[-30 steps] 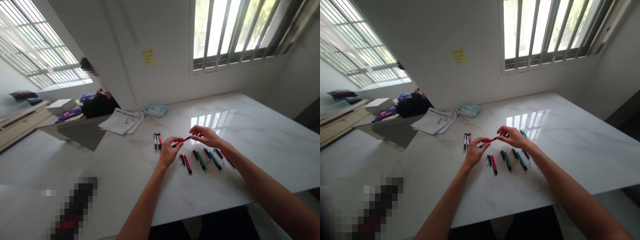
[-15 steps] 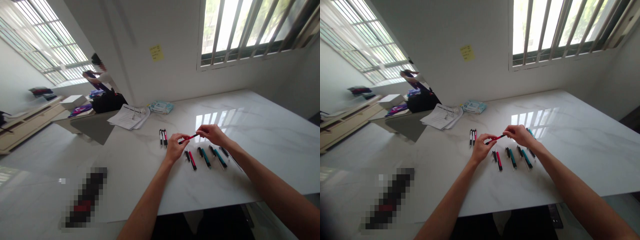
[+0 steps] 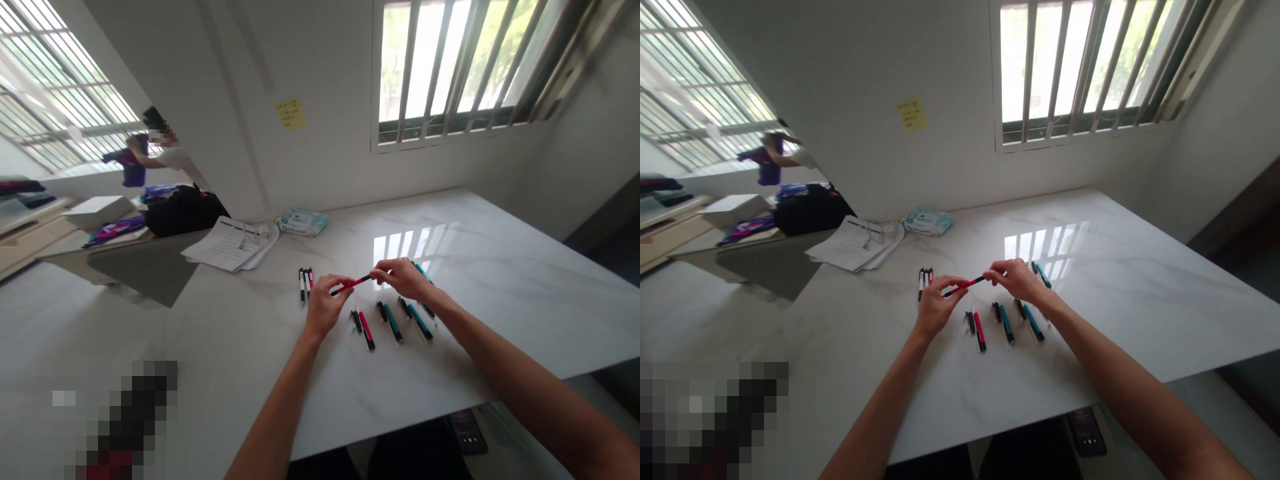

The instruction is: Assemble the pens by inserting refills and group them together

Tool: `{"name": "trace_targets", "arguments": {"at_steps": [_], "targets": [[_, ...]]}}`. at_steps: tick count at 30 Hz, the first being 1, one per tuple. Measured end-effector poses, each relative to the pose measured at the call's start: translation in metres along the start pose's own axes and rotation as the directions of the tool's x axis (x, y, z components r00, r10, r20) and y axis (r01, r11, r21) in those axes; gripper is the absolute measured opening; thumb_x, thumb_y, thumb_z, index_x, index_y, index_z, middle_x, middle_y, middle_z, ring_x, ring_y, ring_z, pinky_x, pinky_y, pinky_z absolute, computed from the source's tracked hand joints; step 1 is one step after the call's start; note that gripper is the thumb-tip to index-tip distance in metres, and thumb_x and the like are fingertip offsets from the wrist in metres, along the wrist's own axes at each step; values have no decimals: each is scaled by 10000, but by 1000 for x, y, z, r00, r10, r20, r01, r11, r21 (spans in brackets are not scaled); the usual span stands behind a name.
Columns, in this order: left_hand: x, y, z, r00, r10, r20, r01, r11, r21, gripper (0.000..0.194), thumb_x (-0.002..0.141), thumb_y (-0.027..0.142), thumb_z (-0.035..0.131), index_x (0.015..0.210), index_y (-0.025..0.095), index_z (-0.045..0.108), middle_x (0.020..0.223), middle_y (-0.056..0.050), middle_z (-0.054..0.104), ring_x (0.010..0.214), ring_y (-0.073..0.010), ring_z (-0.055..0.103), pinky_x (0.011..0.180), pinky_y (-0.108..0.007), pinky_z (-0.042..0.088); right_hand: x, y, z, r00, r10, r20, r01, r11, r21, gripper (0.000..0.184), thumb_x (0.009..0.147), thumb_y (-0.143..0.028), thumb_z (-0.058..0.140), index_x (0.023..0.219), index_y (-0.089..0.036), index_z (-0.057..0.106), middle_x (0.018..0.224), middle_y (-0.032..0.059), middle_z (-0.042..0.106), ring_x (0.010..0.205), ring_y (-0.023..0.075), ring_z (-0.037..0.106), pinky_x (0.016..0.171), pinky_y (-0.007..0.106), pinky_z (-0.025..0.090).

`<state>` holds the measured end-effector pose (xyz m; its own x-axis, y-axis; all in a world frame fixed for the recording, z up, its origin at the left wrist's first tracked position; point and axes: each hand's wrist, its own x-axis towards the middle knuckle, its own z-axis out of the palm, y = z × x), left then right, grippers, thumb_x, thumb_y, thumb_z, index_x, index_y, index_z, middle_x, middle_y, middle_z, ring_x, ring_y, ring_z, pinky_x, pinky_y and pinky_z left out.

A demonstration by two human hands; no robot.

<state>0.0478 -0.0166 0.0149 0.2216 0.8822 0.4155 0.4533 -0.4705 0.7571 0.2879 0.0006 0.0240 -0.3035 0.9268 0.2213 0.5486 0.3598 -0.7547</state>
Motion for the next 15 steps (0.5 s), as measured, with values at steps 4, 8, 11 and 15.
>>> {"name": "trace_targets", "arguments": {"at_steps": [4,8,11,15], "targets": [[0,1,1,1000,2,2,-2,1000,-10,128,858,238,729,968,265,787,1007,-53,763,992,-235,684,940,-396,528,0,2,-1,999,-52,-10,53,992,119,329,936,-511,624,924,-205,745,814,38,761,725,167,685,693,289,537],[0,0,0,1000,-8,10,8,1000,-12,117,855,234,729,953,264,786,1006,-49,764,991,-234,687,942,-396,524,0,2,0,995,-102,-9,101,964,247,302,865,-481,717,968,-198,738,907,51,764,822,190,712,773,328,594],[1,-1,0,1000,0,-3,1,1000,24,105,847,221,735,928,265,783,991,-43,763,985,-233,685,944,-400,516,0,0,-1,998,-62,-16,64,984,167,263,867,-457,718,880,-198,756,846,43,766,765,188,708,750,328,591],[1,-4,0,1000,-3,-18,3,1000,17,109,844,234,729,942,256,772,979,-42,752,949,-220,683,925,-391,528,-1,-3,0,997,-73,-9,74,990,116,209,878,-412,712,891,-210,763,832,36,768,765,186,711,742,316,574]]}}
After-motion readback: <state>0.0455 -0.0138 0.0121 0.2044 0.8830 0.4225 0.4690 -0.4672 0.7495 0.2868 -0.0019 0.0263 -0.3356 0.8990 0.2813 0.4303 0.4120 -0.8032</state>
